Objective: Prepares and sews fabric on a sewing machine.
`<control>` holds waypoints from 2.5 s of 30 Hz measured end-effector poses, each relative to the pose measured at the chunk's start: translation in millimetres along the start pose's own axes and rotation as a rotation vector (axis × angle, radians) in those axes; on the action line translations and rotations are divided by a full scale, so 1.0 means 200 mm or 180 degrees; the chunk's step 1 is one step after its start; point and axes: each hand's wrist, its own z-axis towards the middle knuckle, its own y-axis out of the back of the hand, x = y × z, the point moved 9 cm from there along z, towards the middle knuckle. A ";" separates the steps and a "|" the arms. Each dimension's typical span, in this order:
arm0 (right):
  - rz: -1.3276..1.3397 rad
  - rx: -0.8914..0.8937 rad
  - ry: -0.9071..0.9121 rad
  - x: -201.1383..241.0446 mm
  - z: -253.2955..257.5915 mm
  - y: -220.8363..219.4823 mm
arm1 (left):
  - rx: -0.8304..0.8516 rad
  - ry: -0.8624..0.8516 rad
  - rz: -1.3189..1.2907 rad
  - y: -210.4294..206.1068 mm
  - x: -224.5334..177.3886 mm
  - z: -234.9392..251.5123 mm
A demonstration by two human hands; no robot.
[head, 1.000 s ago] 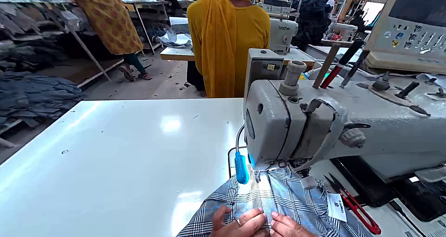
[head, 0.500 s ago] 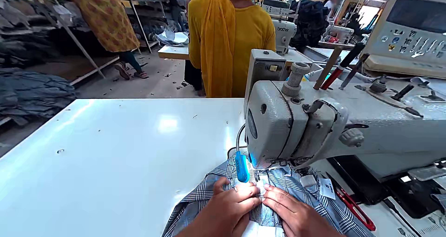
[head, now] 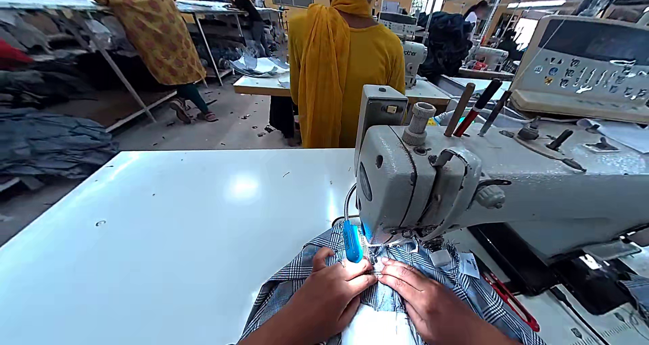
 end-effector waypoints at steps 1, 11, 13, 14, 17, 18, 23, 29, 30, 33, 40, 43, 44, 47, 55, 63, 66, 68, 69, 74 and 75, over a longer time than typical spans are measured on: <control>-0.0009 -0.0019 0.0007 0.00 0.00 0.00 | -0.0006 -0.0010 0.0040 0.00 0.00 0.00; 0.0039 -0.0012 -0.0074 -0.04 0.02 0.00 | 0.0126 0.0066 0.0180 -0.02 0.03 0.01; 0.0058 -0.0024 -0.0097 -0.05 0.03 0.00 | 0.0173 0.0090 0.0139 -0.02 0.04 0.02; 0.0078 -0.0037 -0.0091 -0.05 0.03 0.00 | 0.0191 0.0085 0.0119 -0.02 0.05 0.02; 0.0136 -0.0090 -0.0080 -0.06 0.03 0.00 | 0.0167 0.0015 0.0153 -0.02 0.05 0.02; 0.0142 -0.0102 -0.0088 -0.06 0.03 0.00 | 0.0152 0.0005 0.0162 -0.02 0.05 0.02; 0.0133 -0.0117 -0.0180 -0.09 0.04 -0.01 | 0.0180 -0.0016 0.0154 -0.02 0.05 0.03; -0.0036 -0.0157 -0.0128 -0.10 0.06 -0.02 | 0.0252 0.0034 0.0068 -0.02 0.06 0.04; -0.0037 -0.0177 -0.0117 -0.10 0.06 -0.01 | 0.0257 0.0026 0.0047 -0.02 0.06 0.04; -0.0032 -0.0208 -0.0092 -0.11 0.06 -0.01 | 0.0244 -0.0031 -0.0041 -0.01 0.07 0.05; -0.0068 -0.0191 -0.0150 -0.13 0.08 -0.01 | 0.0136 -0.0136 -0.0173 -0.01 0.10 0.05; -0.0094 -0.0199 -0.0192 -0.14 0.08 -0.01 | 0.0208 -0.0207 -0.0265 -0.01 0.11 0.05; -0.0090 -0.0191 -0.0209 -0.14 0.08 -0.01 | 0.0193 -0.0247 -0.0272 -0.01 0.11 0.05; -0.0045 -0.0159 -0.0266 -0.15 0.08 -0.02 | 0.0149 -0.0328 -0.0337 -0.01 0.14 0.06; 0.0010 -0.0121 -0.0372 -0.16 0.08 -0.03 | 0.0029 -0.0034 -0.0473 -0.01 0.22 0.07; 0.0704 0.0141 -0.0964 -0.25 0.08 -0.04 | 0.1249 0.1483 -0.0865 -0.06 0.29 0.15; 0.1198 0.0603 -0.1600 -0.35 0.07 -0.06 | 0.1742 0.1912 -0.0852 -0.10 0.34 0.19; 0.1155 0.1006 -0.2191 -0.42 0.08 -0.06 | 0.1883 0.1918 -0.0737 -0.14 0.36 0.21; 0.1053 0.1306 -0.2445 -0.44 0.09 -0.06 | 0.1850 0.1882 -0.0694 -0.16 0.37 0.22; 0.0864 0.1819 -0.3293 -0.52 0.12 -0.02 | 0.1084 0.2859 -0.1628 -0.04 0.46 0.33; 0.0912 0.1790 -0.3384 -0.52 0.14 0.00 | 0.0847 0.2997 -0.1875 -0.03 0.49 0.34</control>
